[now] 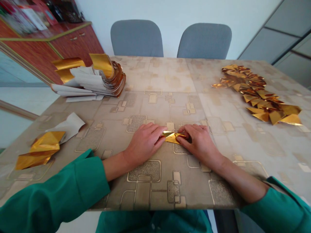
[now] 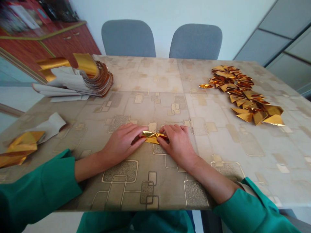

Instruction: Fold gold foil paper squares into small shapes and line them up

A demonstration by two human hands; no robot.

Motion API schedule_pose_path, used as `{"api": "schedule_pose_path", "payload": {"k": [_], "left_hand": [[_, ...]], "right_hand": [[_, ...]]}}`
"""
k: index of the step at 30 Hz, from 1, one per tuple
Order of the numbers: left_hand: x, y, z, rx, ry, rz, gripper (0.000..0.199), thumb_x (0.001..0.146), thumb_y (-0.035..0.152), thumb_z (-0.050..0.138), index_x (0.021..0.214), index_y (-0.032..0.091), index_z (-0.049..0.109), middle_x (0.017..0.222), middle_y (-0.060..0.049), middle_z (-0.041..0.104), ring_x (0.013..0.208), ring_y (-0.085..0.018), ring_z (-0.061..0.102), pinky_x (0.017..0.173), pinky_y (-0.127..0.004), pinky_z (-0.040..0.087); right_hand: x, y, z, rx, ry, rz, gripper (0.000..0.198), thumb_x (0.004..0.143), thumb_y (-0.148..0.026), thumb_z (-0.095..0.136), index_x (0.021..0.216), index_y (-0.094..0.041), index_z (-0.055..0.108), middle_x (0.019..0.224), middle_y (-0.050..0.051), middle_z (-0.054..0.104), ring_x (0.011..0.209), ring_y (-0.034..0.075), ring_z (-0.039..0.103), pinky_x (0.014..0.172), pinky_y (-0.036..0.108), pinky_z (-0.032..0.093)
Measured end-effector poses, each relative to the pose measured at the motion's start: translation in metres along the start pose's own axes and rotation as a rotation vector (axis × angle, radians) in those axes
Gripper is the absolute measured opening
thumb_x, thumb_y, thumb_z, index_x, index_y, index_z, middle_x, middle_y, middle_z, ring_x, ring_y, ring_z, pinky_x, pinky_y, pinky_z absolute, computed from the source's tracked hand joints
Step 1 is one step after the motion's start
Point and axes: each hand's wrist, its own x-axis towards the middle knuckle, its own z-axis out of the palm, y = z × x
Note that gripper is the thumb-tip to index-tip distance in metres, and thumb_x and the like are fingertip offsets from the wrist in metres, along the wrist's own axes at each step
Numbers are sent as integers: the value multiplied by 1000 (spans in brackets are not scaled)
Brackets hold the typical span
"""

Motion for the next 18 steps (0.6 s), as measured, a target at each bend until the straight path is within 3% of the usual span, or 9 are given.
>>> {"api": "schedule_pose_path", "payload": {"k": [4, 7, 10, 14, 18], "left_hand": [[0, 1, -2, 87, 47, 6, 24, 95, 25, 59, 117, 14, 60, 103, -9, 66, 93, -25, 58, 80, -39, 49], [-1, 3, -2, 165, 107, 200, 21, 101, 22, 49, 115, 14, 63, 122, -11, 64, 107, -26, 57, 93, -43, 47], [-5, 7, 1, 162, 54, 385, 30, 104, 16, 38, 123, 12, 61, 130, -10, 63, 116, -23, 56, 102, -41, 44], [-9, 8, 5, 134, -40, 366, 35, 101, 29, 49, 128, 9, 58, 132, -11, 62, 121, -26, 55, 103, -40, 46], [-11, 8, 3, 124, -129, 340, 51, 95, 41, 61, 134, 9, 54, 139, -12, 57, 128, -28, 51, 108, -42, 41]], "right_hand": [[0, 0, 1, -1, 0, 5, 11, 84, -27, 72, 87, -21, 63, 75, -3, 66, 73, 17, 59, 76, 32, 30], [0, 1, 2, -13, 4, -2, 11, 85, -28, 71, 86, -21, 63, 75, -3, 66, 72, 16, 59, 76, 32, 31], [0, 2, 2, -59, 36, -20, 13, 85, -31, 72, 88, -21, 63, 78, -1, 66, 75, 17, 58, 75, 32, 31], [-3, 0, -3, -220, 107, -165, 13, 90, -33, 67, 93, -20, 66, 85, 2, 66, 85, 21, 55, 80, 35, 31], [-12, -9, -7, -380, 92, -357, 11, 96, -24, 58, 96, -21, 69, 82, 2, 67, 85, 21, 52, 88, 39, 29]]}}
